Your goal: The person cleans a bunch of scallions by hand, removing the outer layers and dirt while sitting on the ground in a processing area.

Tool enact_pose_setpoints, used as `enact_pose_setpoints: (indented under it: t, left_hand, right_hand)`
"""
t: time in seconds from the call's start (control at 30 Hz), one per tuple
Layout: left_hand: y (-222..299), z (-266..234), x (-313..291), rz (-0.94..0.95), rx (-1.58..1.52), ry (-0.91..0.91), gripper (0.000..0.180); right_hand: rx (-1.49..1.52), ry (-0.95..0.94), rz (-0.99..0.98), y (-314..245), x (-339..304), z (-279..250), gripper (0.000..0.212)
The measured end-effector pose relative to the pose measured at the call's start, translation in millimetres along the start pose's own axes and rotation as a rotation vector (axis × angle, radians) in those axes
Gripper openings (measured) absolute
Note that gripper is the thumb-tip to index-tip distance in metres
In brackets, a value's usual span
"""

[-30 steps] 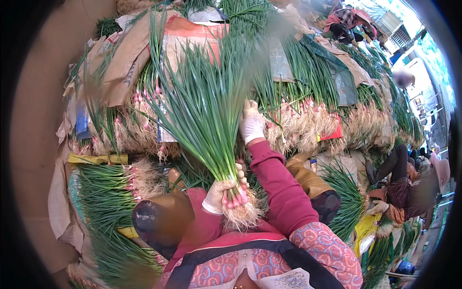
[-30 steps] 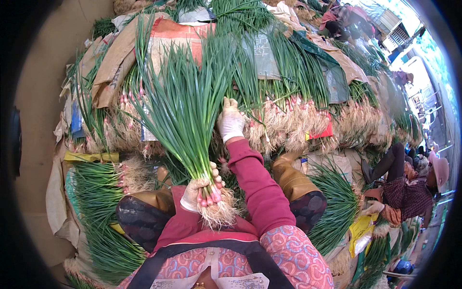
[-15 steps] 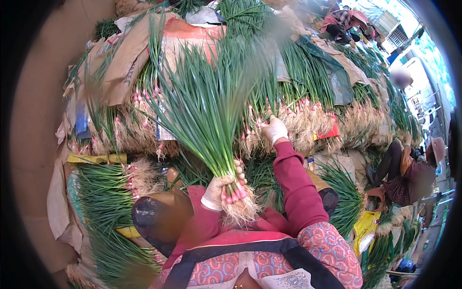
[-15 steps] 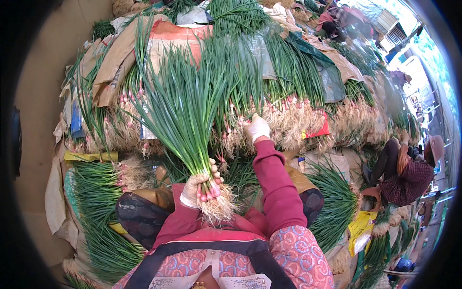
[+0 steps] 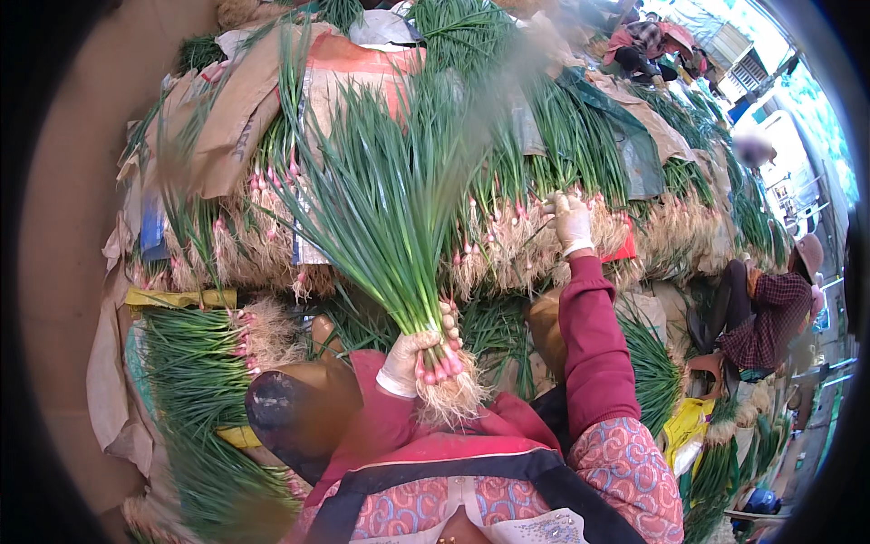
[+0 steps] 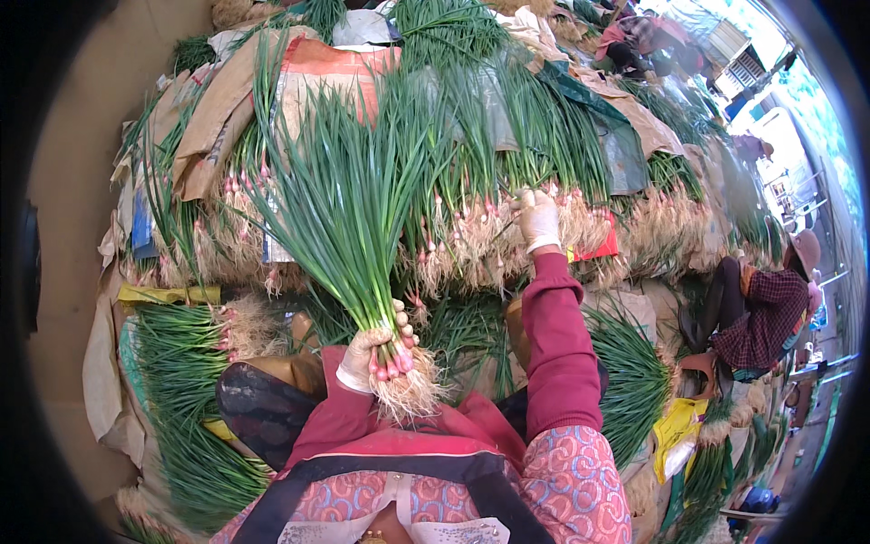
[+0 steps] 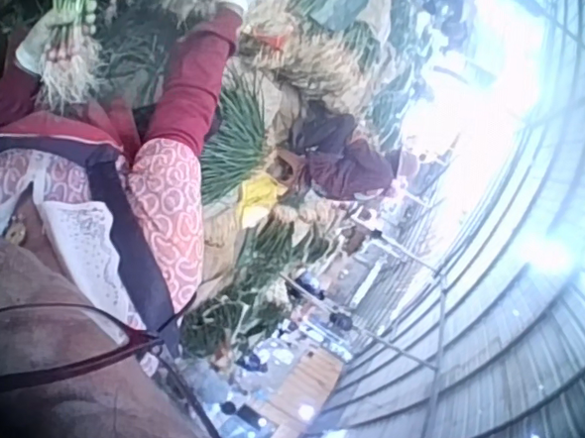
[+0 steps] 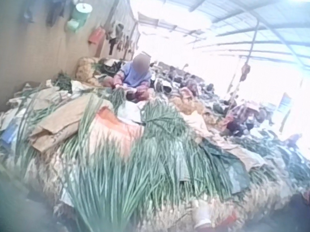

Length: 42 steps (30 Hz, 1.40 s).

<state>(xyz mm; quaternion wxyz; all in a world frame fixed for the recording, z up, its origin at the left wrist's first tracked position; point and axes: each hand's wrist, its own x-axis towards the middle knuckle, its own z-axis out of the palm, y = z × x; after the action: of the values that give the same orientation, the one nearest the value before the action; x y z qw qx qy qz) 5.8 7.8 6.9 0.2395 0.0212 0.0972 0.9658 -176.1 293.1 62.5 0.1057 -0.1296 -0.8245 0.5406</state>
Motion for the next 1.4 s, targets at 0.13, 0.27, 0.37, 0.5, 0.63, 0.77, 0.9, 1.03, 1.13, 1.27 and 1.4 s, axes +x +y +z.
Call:
enact_pose_setpoints:
  t: [0.13, 0.27, 0.37, 0.5, 0.63, 0.77, 0.9, 1.03, 1.13, 1.27, 1.4]
  left_hand:
    - [-4, 5, 5, -0.029, -0.003, 0.019, 0.052]
    - [0, 6, 4, 0.001, 0.010, 0.022, 0.048]
    - [-2, 2, 0, -0.009, -0.028, 0.027, 0.052]
    - [-4, 3, 4, -0.021, -0.040, 0.003, 0.054]
    - [-3, 3, 4, -0.020, 0.014, 0.037, 0.054]
    - [-4, -6, 2, -0.033, -0.051, -0.035, 0.051]
    - [-9, -3, 7, 0.021, -0.022, 0.012, 0.046]
    - [-3, 10, 3, -0.070, 0.106, 0.055, 0.052]
    - [-8, 18, 2, -0.027, 0.056, 0.108, 0.044]
    - [-10, -2, 0, -0.045, 0.183, 0.154, 0.041]
    - [-6, -9, 0, -0.203, 0.195, 0.080, 0.039]
  right_hand:
    - [-0.736, 0.186, -0.144, 36, 28, -34, 0.031]
    - [-0.654, 0.345, -0.283, 1, 6, -26, 0.029]
    - [-0.679, 0.106, -0.223, -29, -20, 7, 0.030]
    - [-1.050, -0.068, -0.053, -14, -5, 35, 0.034]
    - [-0.817, 0.035, -0.108, -16, -12, 30, 0.032]
    - [-0.246, -0.267, -0.253, -12, -40, 19, 0.013]
    - [-0.388, -0.163, -0.936, -13, -114, 31, 0.016]
    - [0.363, -0.677, 0.161, -27, -202, 34, 0.029]
    - [-0.018, -0.583, -0.335, -3, -231, 43, 0.022]
    - [-0.466, -0.486, -0.153, -44, -210, 36, 0.035]
    - [-0.146, -0.673, -0.053, -21, -176, 58, 0.022]
